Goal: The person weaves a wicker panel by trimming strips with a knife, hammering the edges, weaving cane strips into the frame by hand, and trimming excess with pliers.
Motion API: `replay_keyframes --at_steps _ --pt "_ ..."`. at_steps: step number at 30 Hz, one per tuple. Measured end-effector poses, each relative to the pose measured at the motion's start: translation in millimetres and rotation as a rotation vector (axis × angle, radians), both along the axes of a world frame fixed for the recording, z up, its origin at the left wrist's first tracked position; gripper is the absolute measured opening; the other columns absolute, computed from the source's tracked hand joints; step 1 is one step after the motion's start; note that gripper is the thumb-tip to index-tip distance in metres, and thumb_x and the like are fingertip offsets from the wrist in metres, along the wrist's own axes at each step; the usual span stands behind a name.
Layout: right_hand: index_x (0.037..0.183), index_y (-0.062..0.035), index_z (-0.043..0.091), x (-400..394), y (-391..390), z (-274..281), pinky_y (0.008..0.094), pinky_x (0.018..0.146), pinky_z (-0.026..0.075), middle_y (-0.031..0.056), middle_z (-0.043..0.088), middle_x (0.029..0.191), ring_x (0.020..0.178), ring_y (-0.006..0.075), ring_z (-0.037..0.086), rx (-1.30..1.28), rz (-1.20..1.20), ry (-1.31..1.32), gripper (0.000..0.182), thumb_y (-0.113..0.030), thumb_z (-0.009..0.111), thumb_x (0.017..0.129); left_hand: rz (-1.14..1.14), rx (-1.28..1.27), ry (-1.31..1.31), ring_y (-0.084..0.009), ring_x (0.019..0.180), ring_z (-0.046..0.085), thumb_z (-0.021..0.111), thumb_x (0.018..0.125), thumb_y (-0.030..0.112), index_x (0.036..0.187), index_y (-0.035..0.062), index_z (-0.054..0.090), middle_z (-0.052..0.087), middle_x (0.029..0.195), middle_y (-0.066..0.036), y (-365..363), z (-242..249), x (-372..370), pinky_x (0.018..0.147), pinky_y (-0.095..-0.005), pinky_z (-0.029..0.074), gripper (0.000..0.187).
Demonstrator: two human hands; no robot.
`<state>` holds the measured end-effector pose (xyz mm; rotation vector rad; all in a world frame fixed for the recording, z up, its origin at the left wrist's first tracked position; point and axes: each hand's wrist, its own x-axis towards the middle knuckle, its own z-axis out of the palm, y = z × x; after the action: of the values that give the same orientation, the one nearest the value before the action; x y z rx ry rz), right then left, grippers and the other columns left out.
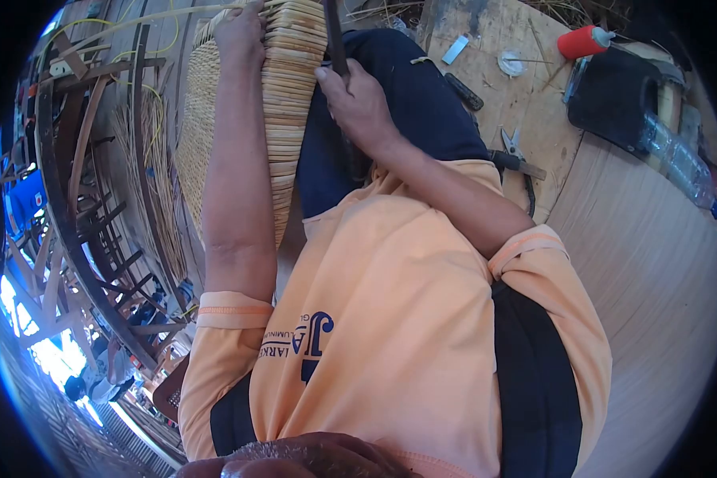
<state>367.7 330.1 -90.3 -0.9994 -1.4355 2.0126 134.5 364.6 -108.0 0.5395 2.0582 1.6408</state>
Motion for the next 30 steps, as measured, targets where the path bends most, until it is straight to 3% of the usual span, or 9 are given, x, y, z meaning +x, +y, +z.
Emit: replay_keyframes --at_steps 3,5,9,13,15,19,22,26,30 --pt "0.085 -0.0012 0.054 10.9 14.2 -2.2 0.0267 0.046 0.042 0.0028 0.053 0.057 0.047 0.0119 0.053 -0.1 0.066 -0.037 0.038 -0.038 0.058 0.092 -0.02 -0.017 -0.024 -0.0199 0.061 0.054 0.063 0.084 0.011 0.072 -0.0008 0.059 0.058 0.073 -0.009 -10.8 5.3 0.2 0.057 -0.0351 0.045 0.017" --pt "0.085 -0.0021 0.055 27.0 27.2 4.1 0.0266 0.045 0.042 0.0028 0.053 0.058 0.048 0.0119 0.053 -0.23 0.083 -0.008 0.036 -0.038 0.058 0.092 -0.069 -0.048 -0.167 -0.0097 0.052 0.049 0.066 0.087 0.017 0.077 -0.0013 0.06 0.057 0.065 -0.004 -22.5 12.3 3.2 0.045 -0.027 0.038 0.022" --pt "0.087 -0.006 0.057 103.1 74.5 5.7 0.0249 0.045 0.042 0.0009 0.054 0.063 0.05 0.0086 0.053 -0.187 -0.205 -0.27 0.034 -0.04 0.057 0.092 -0.035 -0.17 0.01 -0.0101 0.052 0.045 0.067 0.084 0.021 0.069 0.0007 0.059 0.054 0.06 -0.003 -47.1 15.7 47.8 0.049 -0.029 0.038 0.027" --pt "0.093 -0.0003 0.06 198.5 95.6 -36.3 0.0418 0.065 0.048 0.0185 0.062 0.073 0.07 0.0342 0.063 0.422 -0.05 -0.955 0.049 -0.049 0.051 0.092 0.009 -0.077 0.008 -0.0088 0.049 0.041 0.066 0.086 0.019 0.069 -0.0001 0.057 0.05 0.057 -0.001 -54.8 11.4 58.2 0.046 -0.0269 0.035 0.027" --pt "0.101 0.0012 0.058 240.9 80.8 -71.0 0.0482 0.077 0.045 0.0258 0.063 0.085 0.09 0.0445 0.06 0.411 0.025 -1.124 0.054 -0.051 0.048 0.092 0.013 -0.056 0.007 -0.0081 0.049 0.042 0.065 0.087 0.018 0.071 0.0002 0.057 0.049 0.057 -0.001 -55.2 12.7 61.8 0.046 -0.0259 0.034 0.025" --pt "0.109 -0.0004 0.059 271.7 52.6 -85.3 0.0466 0.085 0.046 0.0264 0.063 0.101 0.099 0.0422 0.059 0.278 0.158 -1.355 0.051 -0.047 0.05 0.092 -0.006 0.008 -0.102 -0.006 0.054 0.044 0.064 0.09 0.02 0.083 0.001 0.061 0.054 0.066 0.0 -59.1 9.9 62.6 0.051 -0.0228 0.038 0.02" --pt "0.118 -0.0004 0.057 257.4 63.6 -94.7 0.0423 0.092 0.045 0.0239 0.061 0.112 0.105 0.0381 0.059 0.886 0.075 -1.268 0.046 -0.039 0.051 0.094 0.043 0.042 -0.103 -0.0067 0.054 0.047 0.062 0.092 0.02 0.083 0.0018 0.06 0.054 0.064 -0.001 -59.4 8.5 64.3 0.051 -0.0242 0.041 0.021" --pt "0.126 -0.0009 0.055 110.1 84.4 17.5 0.031 0.095 0.044 0.0165 0.061 0.116 0.106 0.0231 0.06 0.666 -0.073 -0.412 0.032 -0.017 0.051 0.098 -0.184 -0.14 0.408 -0.0196 0.057 0.061 0.064 0.089 0.023 0.081 0.0055 0.062 0.062 0.065 -0.01 -57.3 50.7 115.2 0.054 -0.0332 0.048 0.019" --pt "0.12 -0.0007 0.058 16.3 68.3 77.4 0.0239 0.081 0.046 0.0088 0.065 0.105 0.089 0.0128 0.058 0.725 -0.031 -0.019 0.029 -0.02 0.051 0.099 -0.326 -0.017 0.693 -0.0321 0.066 0.064 0.068 0.081 0.017 0.083 0.0085 0.065 0.064 0.071 -0.015 -57.3 51.0 157.7 0.057 -0.0389 0.05 0.009"
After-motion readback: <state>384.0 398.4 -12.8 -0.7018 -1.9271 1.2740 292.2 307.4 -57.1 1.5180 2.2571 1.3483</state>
